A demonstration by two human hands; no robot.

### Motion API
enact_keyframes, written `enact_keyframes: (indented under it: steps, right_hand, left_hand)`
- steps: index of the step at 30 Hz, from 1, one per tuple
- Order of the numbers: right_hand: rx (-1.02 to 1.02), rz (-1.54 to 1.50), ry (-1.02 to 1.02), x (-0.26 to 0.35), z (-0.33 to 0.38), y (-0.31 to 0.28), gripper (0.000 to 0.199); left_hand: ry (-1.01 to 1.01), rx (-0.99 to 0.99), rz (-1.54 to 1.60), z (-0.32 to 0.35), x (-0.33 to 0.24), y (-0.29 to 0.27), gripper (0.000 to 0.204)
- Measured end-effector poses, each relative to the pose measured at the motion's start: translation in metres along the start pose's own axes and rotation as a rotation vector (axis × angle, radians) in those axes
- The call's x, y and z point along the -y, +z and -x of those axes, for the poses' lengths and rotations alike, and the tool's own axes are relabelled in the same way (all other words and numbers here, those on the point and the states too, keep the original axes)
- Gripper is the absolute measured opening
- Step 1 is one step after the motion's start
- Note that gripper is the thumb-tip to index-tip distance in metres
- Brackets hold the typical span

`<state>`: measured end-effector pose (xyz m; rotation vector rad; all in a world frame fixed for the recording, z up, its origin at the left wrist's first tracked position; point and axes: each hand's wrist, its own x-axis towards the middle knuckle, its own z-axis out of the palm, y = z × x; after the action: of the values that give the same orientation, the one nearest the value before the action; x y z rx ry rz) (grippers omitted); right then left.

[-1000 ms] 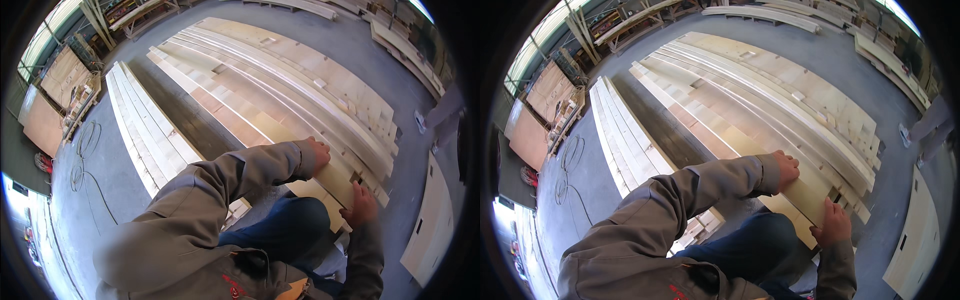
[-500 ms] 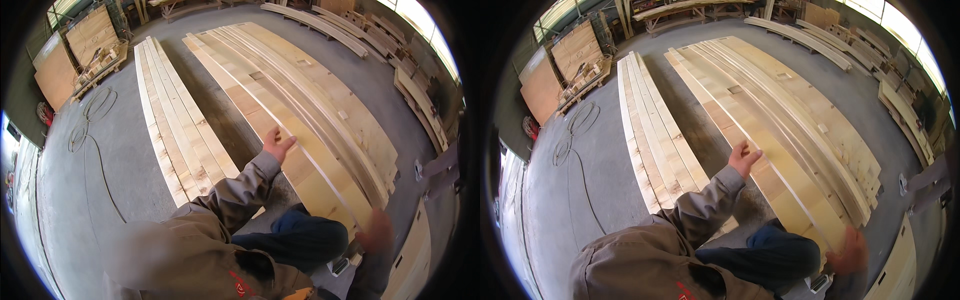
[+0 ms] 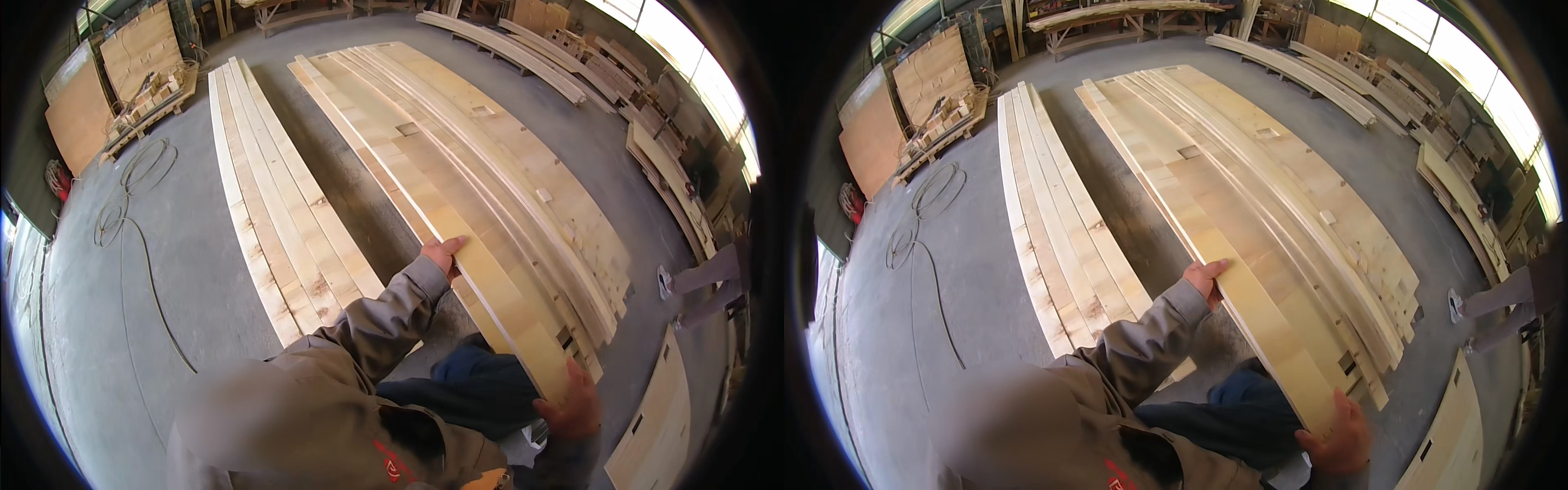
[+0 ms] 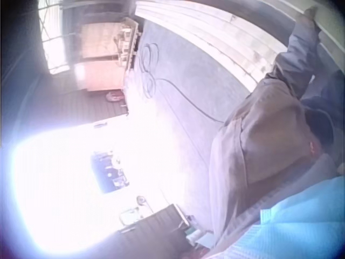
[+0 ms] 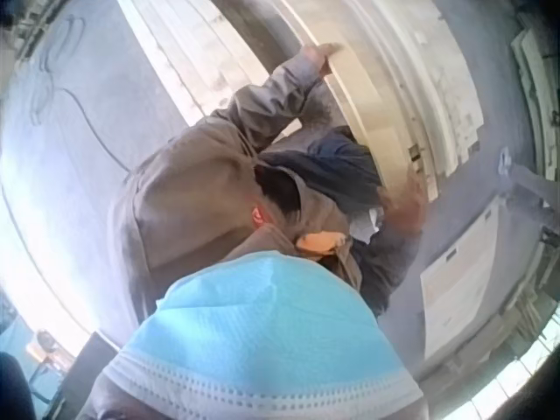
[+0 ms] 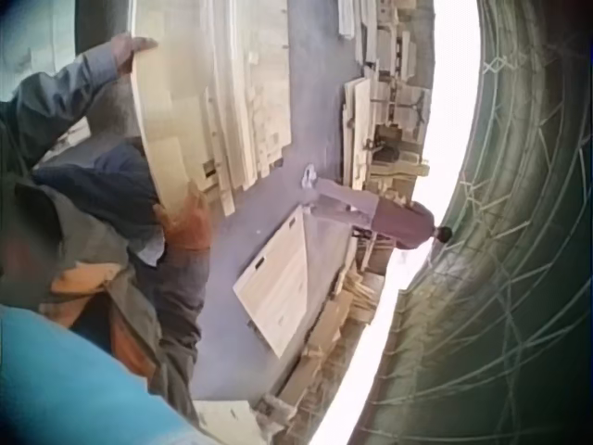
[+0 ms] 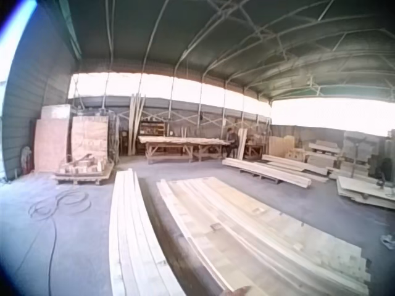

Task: The person positions small wooden blocks onto a larger wooden frame and secures them using a red pneumatic nail gun. The person repeats this process for multiple blocks along the frame.

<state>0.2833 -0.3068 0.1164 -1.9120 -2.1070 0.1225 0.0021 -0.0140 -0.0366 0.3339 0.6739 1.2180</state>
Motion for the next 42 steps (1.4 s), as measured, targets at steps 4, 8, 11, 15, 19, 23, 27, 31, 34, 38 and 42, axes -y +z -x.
enact_keyframes:
  steps: [4, 8, 11, 15, 19, 23, 27, 31, 34, 38, 42]
  right_hand:
    - [0.093, -0.067, 0.029, 0.012, 0.004, 0.01, 0.092]
    - [0.123, -0.044, 0.028, 0.016, 0.013, 0.019, 0.09]
    - [0.12, -0.073, 0.024, 0.021, 0.018, 0.027, 0.092]
    - [0.108, -0.132, -0.013, 0.023, 0.025, 0.029, 0.093]
    - [0.093, -0.107, -0.042, 0.023, 0.027, 0.025, 0.093]
    - [0.049, -0.066, -0.114, 0.037, 0.016, 0.02, 0.094]
    - [0.067, -0.079, -0.145, 0.048, 0.001, 0.033, 0.094]
    - [0.067, -0.078, -0.175, 0.072, -0.013, 0.046, 0.094]
    - [0.069, -0.067, -0.2, 0.097, -0.025, 0.052, 0.093]
    - [0.149, -0.086, -0.195, 0.127, -0.042, 0.057, 0.09]
    - [0.336, -0.075, -0.166, 0.159, -0.06, 0.064, 0.09]
  left_hand:
    - [0.011, -0.028, -0.019, -0.003, 0.002, -0.014, 0.025]
    - [0.003, -0.028, -0.051, 0.002, 0.006, -0.024, 0.025]
    - [0.045, -0.018, -0.046, 0.006, -0.003, -0.027, 0.025]
    - [0.072, -0.007, -0.078, 0.021, -0.018, -0.025, 0.026]
    - [0.117, -0.033, -0.14, 0.043, -0.035, -0.015, 0.027]
    - [0.2, -0.007, -0.088, 0.046, -0.056, -0.023, 0.027]
    - [0.247, -0.066, -0.099, 0.058, -0.085, -0.035, 0.025]
    - [0.317, -0.044, -0.055, 0.057, -0.113, -0.065, 0.022]
    - [0.363, -0.069, -0.014, 0.059, -0.137, -0.088, 0.02]
    - [0.396, -0.087, -0.01, 0.052, -0.16, -0.13, 0.023]
    - [0.399, -0.133, -0.014, 0.05, -0.178, -0.172, 0.026]
